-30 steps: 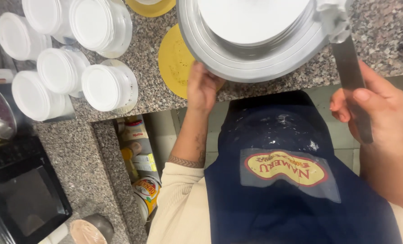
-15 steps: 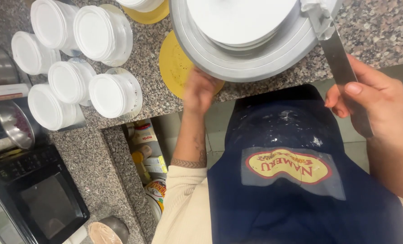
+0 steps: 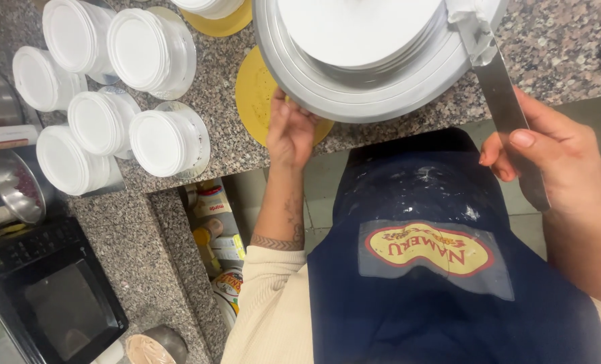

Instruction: Transferring a frosted cake from a turntable to a cake board and cleaning the stand.

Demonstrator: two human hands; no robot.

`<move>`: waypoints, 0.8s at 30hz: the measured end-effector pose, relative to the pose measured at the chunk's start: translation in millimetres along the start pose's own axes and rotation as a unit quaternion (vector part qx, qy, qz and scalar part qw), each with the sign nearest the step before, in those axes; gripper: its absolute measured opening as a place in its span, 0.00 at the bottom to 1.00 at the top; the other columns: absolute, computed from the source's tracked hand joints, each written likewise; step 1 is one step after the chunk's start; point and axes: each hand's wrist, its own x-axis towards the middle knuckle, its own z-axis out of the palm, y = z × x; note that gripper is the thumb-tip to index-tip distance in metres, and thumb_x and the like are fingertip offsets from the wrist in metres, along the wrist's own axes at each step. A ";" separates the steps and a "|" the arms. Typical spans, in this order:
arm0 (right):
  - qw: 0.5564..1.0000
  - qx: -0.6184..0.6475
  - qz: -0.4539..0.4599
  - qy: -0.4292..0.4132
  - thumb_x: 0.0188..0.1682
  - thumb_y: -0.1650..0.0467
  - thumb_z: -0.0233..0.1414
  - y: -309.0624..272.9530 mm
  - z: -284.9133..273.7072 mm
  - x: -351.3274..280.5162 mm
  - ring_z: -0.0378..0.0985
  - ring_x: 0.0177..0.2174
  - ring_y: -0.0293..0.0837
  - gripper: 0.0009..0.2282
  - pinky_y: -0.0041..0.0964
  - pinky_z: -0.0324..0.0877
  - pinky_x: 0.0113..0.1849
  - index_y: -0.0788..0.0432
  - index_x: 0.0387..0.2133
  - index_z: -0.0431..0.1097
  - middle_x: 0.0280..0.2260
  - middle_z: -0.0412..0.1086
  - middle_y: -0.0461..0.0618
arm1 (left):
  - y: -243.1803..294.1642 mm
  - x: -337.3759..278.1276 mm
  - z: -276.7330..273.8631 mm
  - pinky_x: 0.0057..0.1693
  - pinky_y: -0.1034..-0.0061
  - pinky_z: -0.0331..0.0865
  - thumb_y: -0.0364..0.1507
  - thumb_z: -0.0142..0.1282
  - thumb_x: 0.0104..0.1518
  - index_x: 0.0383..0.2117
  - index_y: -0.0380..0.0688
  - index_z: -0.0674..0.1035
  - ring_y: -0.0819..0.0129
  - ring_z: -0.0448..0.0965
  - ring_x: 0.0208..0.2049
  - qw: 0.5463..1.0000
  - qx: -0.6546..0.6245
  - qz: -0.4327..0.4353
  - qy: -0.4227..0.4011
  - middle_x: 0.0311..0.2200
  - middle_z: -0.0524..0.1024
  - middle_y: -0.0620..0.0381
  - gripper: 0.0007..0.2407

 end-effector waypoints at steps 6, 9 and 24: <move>1.000 -0.002 0.007 -0.006 0.58 0.70 0.51 5.8 -7.1 -3.2 0.69 0.24 0.42 0.27 0.34 0.65 0.33 0.73 0.70 0.57 0.30 0.71 0.65 | -9.2 -11.9 27.5 0.65 0.64 0.67 0.34 0.61 0.61 0.54 0.40 0.79 0.60 0.75 0.59 0.904 0.259 -0.172 -0.294 0.58 0.76 0.45 0.17; 1.000 0.018 0.008 -0.005 0.58 0.69 0.50 2.0 -9.9 -6.3 0.69 0.24 0.42 0.28 0.35 0.66 0.33 0.73 0.70 0.56 0.31 0.71 0.65 | -29.2 -0.4 -13.5 0.58 0.66 0.71 0.31 0.58 0.60 0.50 0.36 0.80 0.62 0.78 0.51 0.919 0.321 -0.174 -0.151 0.51 0.78 0.43 0.15; 0.908 -0.396 -0.038 0.132 0.62 0.63 0.48 17.5 -101.9 40.0 0.71 0.30 0.38 0.20 0.29 0.65 0.26 0.70 0.58 0.62 0.36 0.71 0.55 | -61.2 -12.3 49.5 0.56 0.68 0.74 0.37 0.61 0.57 0.51 0.40 0.79 0.62 0.81 0.46 0.878 0.448 -0.126 -0.113 0.44 0.82 0.50 0.19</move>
